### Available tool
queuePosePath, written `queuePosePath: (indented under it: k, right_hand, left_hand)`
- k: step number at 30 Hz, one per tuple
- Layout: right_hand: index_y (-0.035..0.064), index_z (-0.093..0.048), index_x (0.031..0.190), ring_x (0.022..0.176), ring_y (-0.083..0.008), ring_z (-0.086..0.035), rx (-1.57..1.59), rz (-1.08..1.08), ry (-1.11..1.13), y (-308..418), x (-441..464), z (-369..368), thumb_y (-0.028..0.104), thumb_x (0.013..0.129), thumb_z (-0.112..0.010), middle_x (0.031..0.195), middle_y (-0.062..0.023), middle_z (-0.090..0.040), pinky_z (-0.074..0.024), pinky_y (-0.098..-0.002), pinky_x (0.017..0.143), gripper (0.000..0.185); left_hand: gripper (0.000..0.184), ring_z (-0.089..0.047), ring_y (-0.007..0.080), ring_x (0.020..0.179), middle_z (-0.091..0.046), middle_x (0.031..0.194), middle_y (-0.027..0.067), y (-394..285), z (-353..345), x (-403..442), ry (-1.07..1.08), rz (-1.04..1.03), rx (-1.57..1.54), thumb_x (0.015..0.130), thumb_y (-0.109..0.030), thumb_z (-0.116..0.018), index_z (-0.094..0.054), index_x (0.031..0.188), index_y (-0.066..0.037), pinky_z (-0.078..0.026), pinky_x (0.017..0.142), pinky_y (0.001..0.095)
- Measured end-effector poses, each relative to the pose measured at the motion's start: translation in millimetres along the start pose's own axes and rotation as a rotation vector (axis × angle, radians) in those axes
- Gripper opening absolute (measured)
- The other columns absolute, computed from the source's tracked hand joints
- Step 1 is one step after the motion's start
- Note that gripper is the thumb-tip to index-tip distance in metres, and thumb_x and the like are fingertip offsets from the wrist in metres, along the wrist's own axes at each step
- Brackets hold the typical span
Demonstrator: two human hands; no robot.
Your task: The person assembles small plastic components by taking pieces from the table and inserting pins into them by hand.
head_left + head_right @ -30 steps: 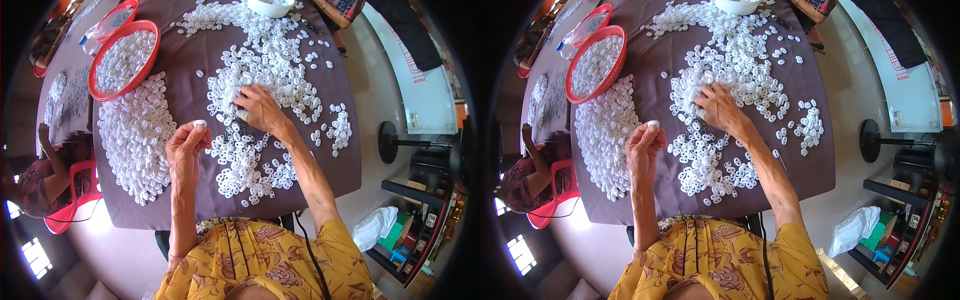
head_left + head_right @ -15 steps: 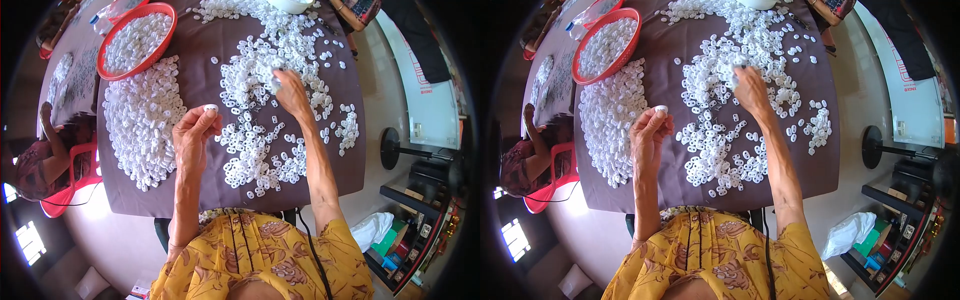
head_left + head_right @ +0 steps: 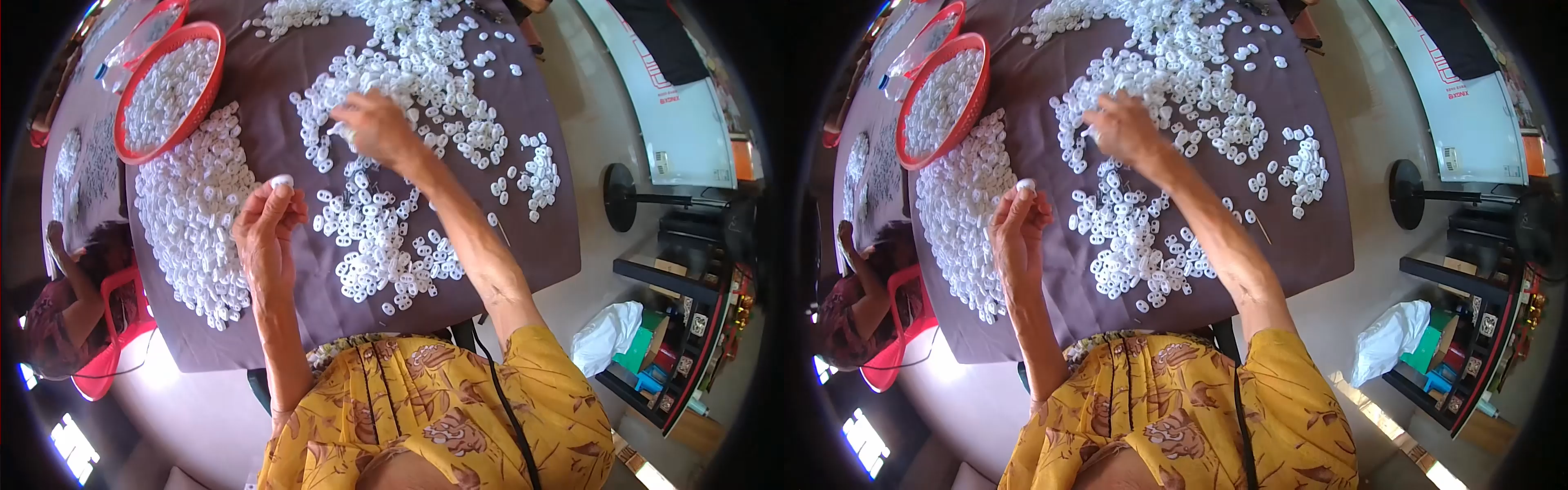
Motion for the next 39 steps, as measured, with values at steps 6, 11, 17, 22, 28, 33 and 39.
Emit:
queuePosePath:
  k: [6,11,17,22,28,33,39]
  right_hand:
    - [0.0028,-0.064,0.092,0.082,-0.0267,-0.057,0.015,-0.227,-0.097,-33,-78,97,0.008,0.073,-0.064,0.087,-0.0113,-0.062,-0.0444,-0.0346,0.074,0.020]
    - [0.0039,-0.065,0.084,0.076,-0.0276,-0.054,0.116,-0.274,0.371,11,-138,121,0.004,0.069,-0.062,0.076,-0.0116,-0.057,-0.0434,-0.0368,0.071,0.015]
    - [0.0062,-0.065,0.083,0.080,-0.0237,-0.051,0.014,-0.172,0.437,35,-162,98,0.007,0.070,-0.062,0.082,-0.0080,-0.056,-0.0404,-0.0354,0.074,0.013]
    - [0.0070,-0.064,0.076,0.080,-0.0233,-0.049,-0.029,0.031,0.368,43,-123,54,0.017,0.072,-0.064,0.079,-0.0081,-0.052,-0.0391,-0.0360,0.071,0.011]
    - [0.0099,-0.061,0.075,0.079,-0.0243,-0.050,-0.004,0.081,0.228,26,-71,31,0.017,0.072,-0.063,0.077,-0.0061,-0.053,-0.0398,-0.0378,0.069,0.008]
    - [0.0071,-0.058,0.078,0.081,-0.0249,-0.052,-0.039,0.117,0.214,47,-35,31,0.010,0.070,-0.062,0.082,-0.0055,-0.054,-0.0411,-0.0389,0.074,0.009]
    - [0.0052,-0.059,0.076,0.094,-0.0257,-0.054,-0.117,0.521,-0.063,66,-7,-22,0.015,0.073,-0.060,0.091,-0.0096,-0.058,-0.0396,-0.0412,0.085,0.010]
  left_hand:
    - [0.013,-0.057,0.0116,0.065,-0.062,0.075,0.0060,-2,3,-1,0.017,-0.003,-0.055,0.081,-0.011,-0.063,-0.062,0.089,-0.001,-0.045,0.059,0.0231]
    - [0.014,-0.057,0.0117,0.065,-0.063,0.076,0.0064,-7,3,-6,0.020,-0.012,-0.059,0.081,-0.012,-0.063,-0.062,0.090,-0.001,-0.045,0.059,0.0233]
    - [0.014,-0.057,0.0113,0.064,-0.063,0.075,0.0068,-8,0,-6,0.044,-0.055,-0.058,0.081,-0.013,-0.063,-0.062,0.089,0.000,-0.046,0.058,0.0234]
    - [0.013,-0.057,0.0110,0.064,-0.062,0.074,0.0063,-12,-1,-10,0.025,-0.048,-0.059,0.081,-0.013,-0.064,-0.063,0.088,-0.001,-0.046,0.057,0.0227]
    - [0.015,-0.057,0.0110,0.065,-0.063,0.074,0.0061,-12,5,-8,0.019,-0.051,-0.070,0.081,-0.015,-0.065,-0.063,0.088,-0.002,-0.046,0.058,0.0232]
    - [0.016,-0.058,0.0110,0.064,-0.063,0.075,0.0068,-13,9,-6,0.001,-0.042,-0.088,0.080,-0.015,-0.065,-0.063,0.088,-0.001,-0.046,0.059,0.0229]
    - [0.017,-0.058,0.0109,0.065,-0.063,0.075,0.0066,-12,10,-6,0.001,-0.034,-0.092,0.080,-0.015,-0.065,-0.062,0.089,-0.001,-0.046,0.058,0.0234]
Point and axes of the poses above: each hand's wrist, its own x-axis towards the middle knuckle, its own z-axis out of the back of the hand, y = z × x, the point moved 4 cm from there along x, towards the middle knuckle
